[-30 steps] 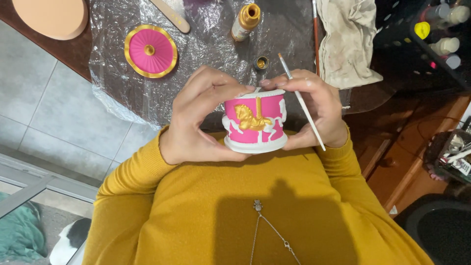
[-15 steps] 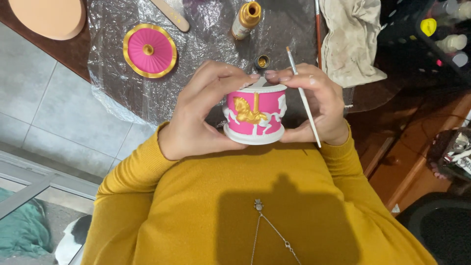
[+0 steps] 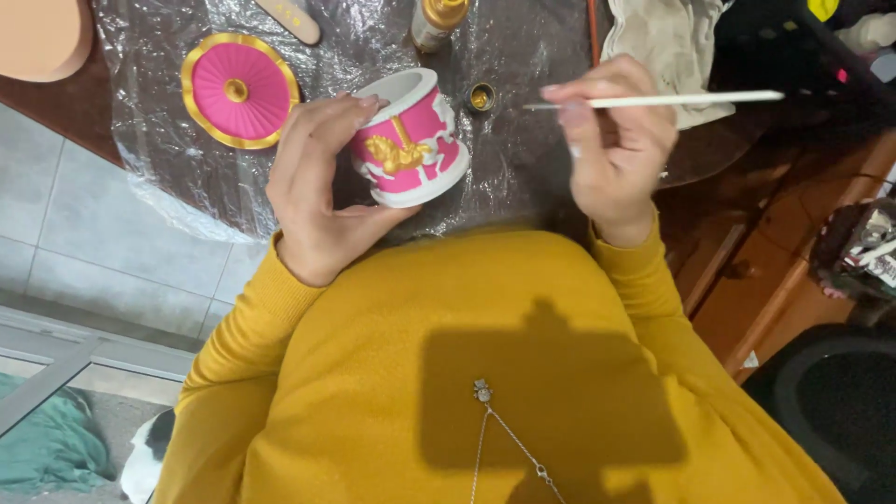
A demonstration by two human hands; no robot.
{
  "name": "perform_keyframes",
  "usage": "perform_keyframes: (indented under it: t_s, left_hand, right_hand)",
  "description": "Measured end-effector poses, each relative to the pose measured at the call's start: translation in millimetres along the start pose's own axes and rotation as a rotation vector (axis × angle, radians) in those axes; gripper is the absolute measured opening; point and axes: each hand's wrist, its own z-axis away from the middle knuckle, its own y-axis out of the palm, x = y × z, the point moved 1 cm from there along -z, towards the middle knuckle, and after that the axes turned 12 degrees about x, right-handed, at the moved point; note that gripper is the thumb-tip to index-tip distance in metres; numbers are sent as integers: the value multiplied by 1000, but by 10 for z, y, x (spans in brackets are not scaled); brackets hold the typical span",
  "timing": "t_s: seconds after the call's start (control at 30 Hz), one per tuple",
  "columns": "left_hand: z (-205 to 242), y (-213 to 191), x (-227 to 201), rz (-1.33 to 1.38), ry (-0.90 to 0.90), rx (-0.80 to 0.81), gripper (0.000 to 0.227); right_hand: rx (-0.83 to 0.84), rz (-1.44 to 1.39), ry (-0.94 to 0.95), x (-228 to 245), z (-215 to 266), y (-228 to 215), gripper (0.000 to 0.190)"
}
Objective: Painting a gold design on a small decorative cup using a fine paintbrush
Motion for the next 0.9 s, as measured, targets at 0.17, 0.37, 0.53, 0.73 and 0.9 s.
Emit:
perform_keyframes:
  t_s: [0.17, 0.37, 0.53, 0.73, 0.9]
  left_hand:
    - [-25, 1, 2, -47, -18, -23, 63]
    - [3, 14, 9, -65, -23, 27, 63]
    - [-24, 14, -21, -22, 15, 49, 59]
    - [-46, -2, -23, -16, 31, 67, 51]
    - [-41, -6, -9, -32, 33, 104, 47]
  right_hand:
    - [157, 124, 61, 141, -214, 154, 11]
    - [219, 156, 72, 119, -262, 225, 13]
    - [239, 165, 72, 137, -290, 232, 15]
    - [265, 181, 77, 137, -298, 245, 14]
    - [257, 171, 70, 134, -300, 254, 14]
